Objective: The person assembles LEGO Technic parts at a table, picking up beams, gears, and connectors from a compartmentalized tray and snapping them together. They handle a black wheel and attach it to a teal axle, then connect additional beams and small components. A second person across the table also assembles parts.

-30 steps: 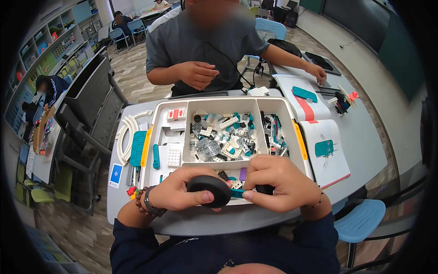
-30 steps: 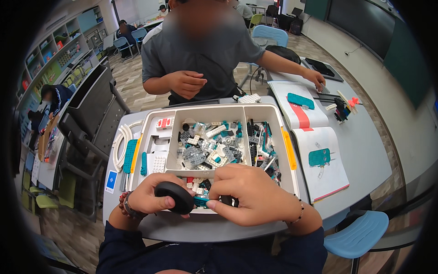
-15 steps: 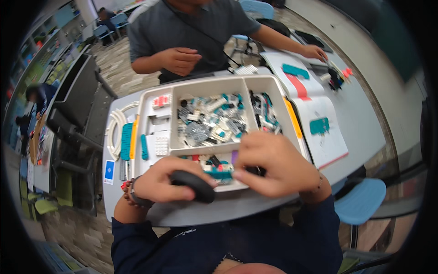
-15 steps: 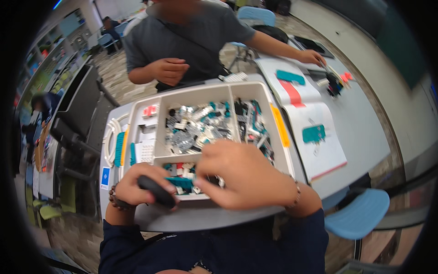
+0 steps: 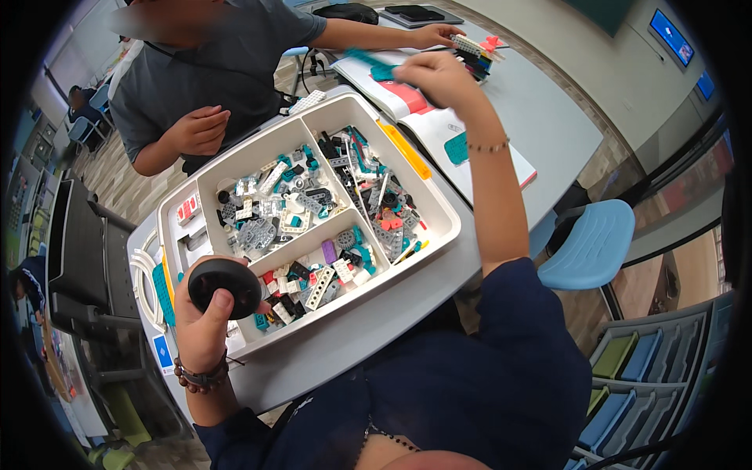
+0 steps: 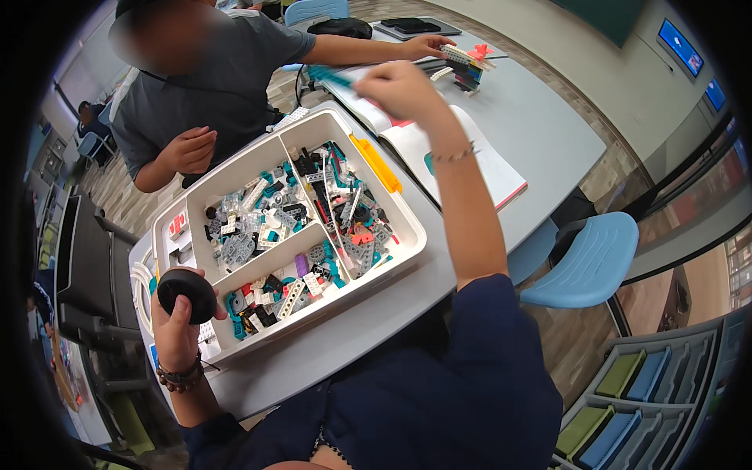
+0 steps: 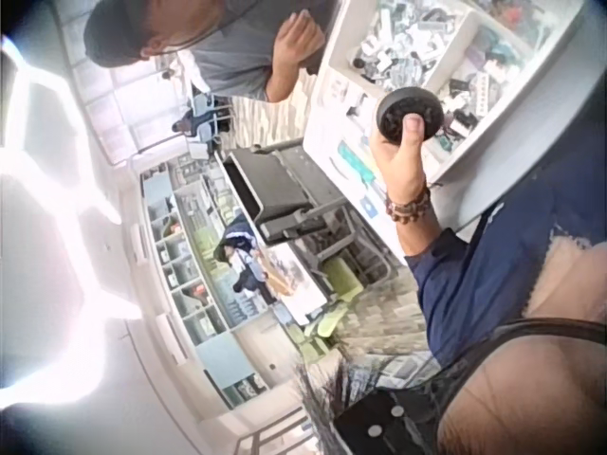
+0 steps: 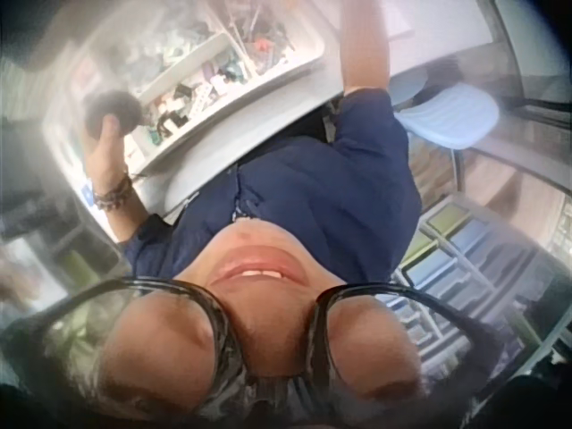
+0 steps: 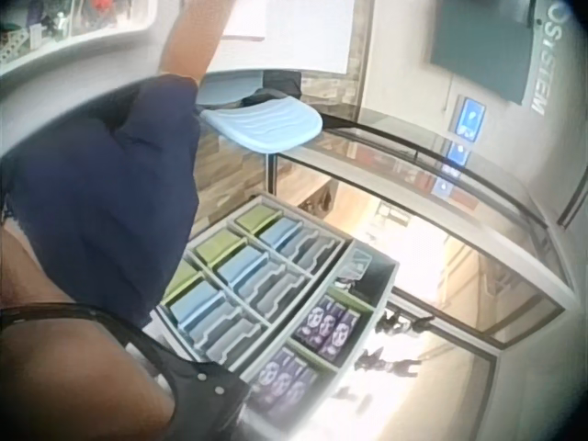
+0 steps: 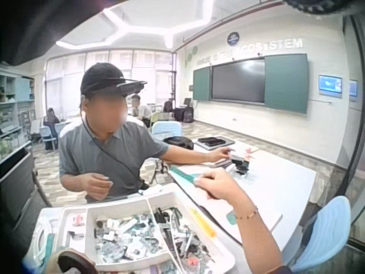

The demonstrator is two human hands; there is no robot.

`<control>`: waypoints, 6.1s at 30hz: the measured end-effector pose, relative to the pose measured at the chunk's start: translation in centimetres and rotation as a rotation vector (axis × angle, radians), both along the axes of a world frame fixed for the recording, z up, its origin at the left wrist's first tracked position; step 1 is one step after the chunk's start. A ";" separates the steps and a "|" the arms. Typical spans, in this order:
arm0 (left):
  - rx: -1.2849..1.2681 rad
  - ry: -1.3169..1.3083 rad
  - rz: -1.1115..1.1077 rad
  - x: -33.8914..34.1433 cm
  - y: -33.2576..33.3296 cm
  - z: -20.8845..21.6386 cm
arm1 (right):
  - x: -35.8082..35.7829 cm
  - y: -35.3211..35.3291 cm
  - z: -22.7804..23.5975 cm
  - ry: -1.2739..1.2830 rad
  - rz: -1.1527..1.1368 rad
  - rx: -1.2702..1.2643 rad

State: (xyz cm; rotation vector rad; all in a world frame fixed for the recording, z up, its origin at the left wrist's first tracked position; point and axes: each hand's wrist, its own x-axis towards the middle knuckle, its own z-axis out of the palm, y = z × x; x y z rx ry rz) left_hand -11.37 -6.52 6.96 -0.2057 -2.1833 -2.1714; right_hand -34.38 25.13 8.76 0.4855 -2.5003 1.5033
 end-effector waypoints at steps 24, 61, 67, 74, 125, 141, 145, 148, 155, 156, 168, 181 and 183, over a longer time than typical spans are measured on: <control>-0.160 -0.001 -0.096 -0.3 0.0 0.3 | -7.9 14.5 -5.7 -0.538 0.251 -1.137; -0.930 0.927 0.367 -0.1 -0.6 -0.2 | 17.0 -13.7 -0.9 -0.418 0.907 -0.384; -1.275 0.888 0.362 0.3 -0.4 0.4 | 16.7 -13.7 -1.3 -0.473 0.922 -0.346; -1.383 0.788 0.367 0.3 0.2 -0.7 | 16.6 -14.0 -1.6 -0.460 0.903 -0.294; -0.913 0.701 0.314 -5.2 11.5 1.1 | 8.4 -3.0 2.8 -0.354 0.751 -0.400; -1.027 0.971 0.468 -4.8 11.3 0.3 | 10.2 -4.8 1.2 -0.447 0.975 -0.385; -1.004 0.955 0.469 -5.0 11.5 -0.3 | 10.4 -4.8 0.9 -0.424 0.967 -0.400; -0.924 0.956 0.454 -5.2 11.6 0.1 | 10.9 -4.8 1.7 -0.382 0.833 -0.323; -0.889 0.857 0.426 -4.8 11.7 0.5 | 9.8 -2.8 2.5 -0.218 0.834 -0.329; -0.906 0.847 0.413 -4.7 11.6 0.7 | 9.7 -2.4 2.7 -0.236 0.797 -0.360; -1.101 0.623 0.261 -4.7 12.9 0.6 | 7.9 -0.7 3.1 -0.090 0.642 -0.438; -0.858 0.896 0.379 -5.3 12.1 0.0 | 9.9 -7.1 -0.4 -0.558 0.910 -1.056; -0.795 0.905 0.372 -5.6 12.1 0.1 | 9.6 -6.8 -0.8 -0.483 0.936 -1.060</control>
